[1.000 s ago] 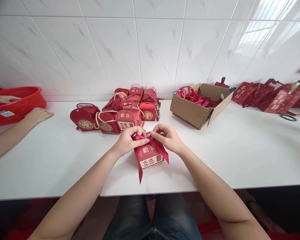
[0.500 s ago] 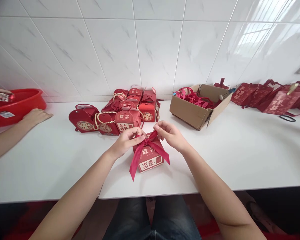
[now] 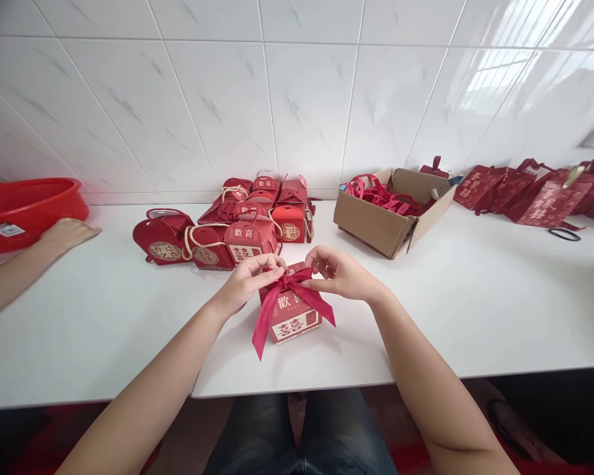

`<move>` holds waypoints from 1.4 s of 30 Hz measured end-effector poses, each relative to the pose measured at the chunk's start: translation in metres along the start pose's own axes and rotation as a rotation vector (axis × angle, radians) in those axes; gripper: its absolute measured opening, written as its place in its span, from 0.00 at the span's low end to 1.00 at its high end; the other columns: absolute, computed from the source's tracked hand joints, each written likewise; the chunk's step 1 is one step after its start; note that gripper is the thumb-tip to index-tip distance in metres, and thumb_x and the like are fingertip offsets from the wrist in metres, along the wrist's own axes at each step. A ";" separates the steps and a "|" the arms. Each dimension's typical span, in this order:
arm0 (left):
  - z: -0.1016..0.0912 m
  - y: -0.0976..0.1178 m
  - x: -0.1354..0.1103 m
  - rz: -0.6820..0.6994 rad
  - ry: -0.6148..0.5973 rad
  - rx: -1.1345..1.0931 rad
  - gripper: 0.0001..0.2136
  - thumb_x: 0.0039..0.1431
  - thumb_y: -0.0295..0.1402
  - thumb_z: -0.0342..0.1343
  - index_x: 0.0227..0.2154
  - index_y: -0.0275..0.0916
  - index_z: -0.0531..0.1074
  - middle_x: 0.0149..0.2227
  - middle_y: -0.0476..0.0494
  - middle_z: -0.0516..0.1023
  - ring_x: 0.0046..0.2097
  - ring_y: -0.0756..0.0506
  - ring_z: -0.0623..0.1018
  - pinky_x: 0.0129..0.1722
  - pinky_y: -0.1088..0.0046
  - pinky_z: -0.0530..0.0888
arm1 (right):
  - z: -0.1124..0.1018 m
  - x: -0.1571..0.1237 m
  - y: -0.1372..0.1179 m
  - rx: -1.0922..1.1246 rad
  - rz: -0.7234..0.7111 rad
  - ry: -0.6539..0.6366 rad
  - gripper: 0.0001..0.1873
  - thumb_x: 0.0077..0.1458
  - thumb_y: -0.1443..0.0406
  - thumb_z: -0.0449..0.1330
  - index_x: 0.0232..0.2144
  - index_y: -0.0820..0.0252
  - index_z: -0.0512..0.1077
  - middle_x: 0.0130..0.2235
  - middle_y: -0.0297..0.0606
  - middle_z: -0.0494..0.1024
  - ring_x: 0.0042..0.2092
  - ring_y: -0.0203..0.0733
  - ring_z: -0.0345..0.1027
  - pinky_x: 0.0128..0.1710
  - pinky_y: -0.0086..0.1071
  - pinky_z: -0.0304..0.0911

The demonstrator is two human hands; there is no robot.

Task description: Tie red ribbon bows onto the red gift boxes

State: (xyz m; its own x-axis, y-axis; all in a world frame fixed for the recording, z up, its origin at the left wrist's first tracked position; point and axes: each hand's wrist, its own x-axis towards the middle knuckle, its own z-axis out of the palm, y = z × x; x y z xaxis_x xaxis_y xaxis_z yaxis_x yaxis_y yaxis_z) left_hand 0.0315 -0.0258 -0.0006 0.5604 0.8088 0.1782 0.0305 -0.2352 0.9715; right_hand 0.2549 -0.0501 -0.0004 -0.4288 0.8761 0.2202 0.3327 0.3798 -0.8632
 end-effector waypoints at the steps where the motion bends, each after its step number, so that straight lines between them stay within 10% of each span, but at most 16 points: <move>1: 0.000 0.001 0.000 -0.006 -0.001 0.005 0.16 0.54 0.38 0.57 0.20 0.37 0.58 0.34 0.48 0.70 0.34 0.51 0.69 0.35 0.73 0.64 | 0.000 0.000 0.000 0.012 0.011 -0.004 0.15 0.49 0.59 0.64 0.34 0.59 0.65 0.30 0.33 0.66 0.28 0.32 0.56 0.26 0.29 0.56; 27: -0.001 0.003 -0.002 -0.031 -0.078 -0.013 0.17 0.60 0.46 0.50 0.33 0.36 0.72 0.33 0.46 0.71 0.36 0.48 0.70 0.38 0.73 0.65 | 0.011 0.002 -0.007 -0.004 0.101 0.012 0.22 0.57 0.47 0.52 0.30 0.60 0.65 0.24 0.32 0.65 0.26 0.33 0.56 0.25 0.29 0.52; 42: 0.003 0.007 -0.006 0.030 0.019 0.112 0.16 0.51 0.37 0.60 0.21 0.38 0.58 0.33 0.49 0.71 0.34 0.50 0.69 0.36 0.74 0.66 | 0.013 0.001 -0.015 0.217 0.098 -0.118 0.20 0.56 0.51 0.56 0.27 0.62 0.66 0.23 0.30 0.62 0.25 0.30 0.51 0.23 0.28 0.48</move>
State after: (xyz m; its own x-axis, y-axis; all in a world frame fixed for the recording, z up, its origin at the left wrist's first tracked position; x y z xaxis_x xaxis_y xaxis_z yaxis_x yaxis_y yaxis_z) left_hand 0.0303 -0.0338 0.0043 0.5466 0.8105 0.2108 0.1072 -0.3173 0.9422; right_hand 0.2389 -0.0583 0.0067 -0.5028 0.8600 0.0873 0.1946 0.2111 -0.9579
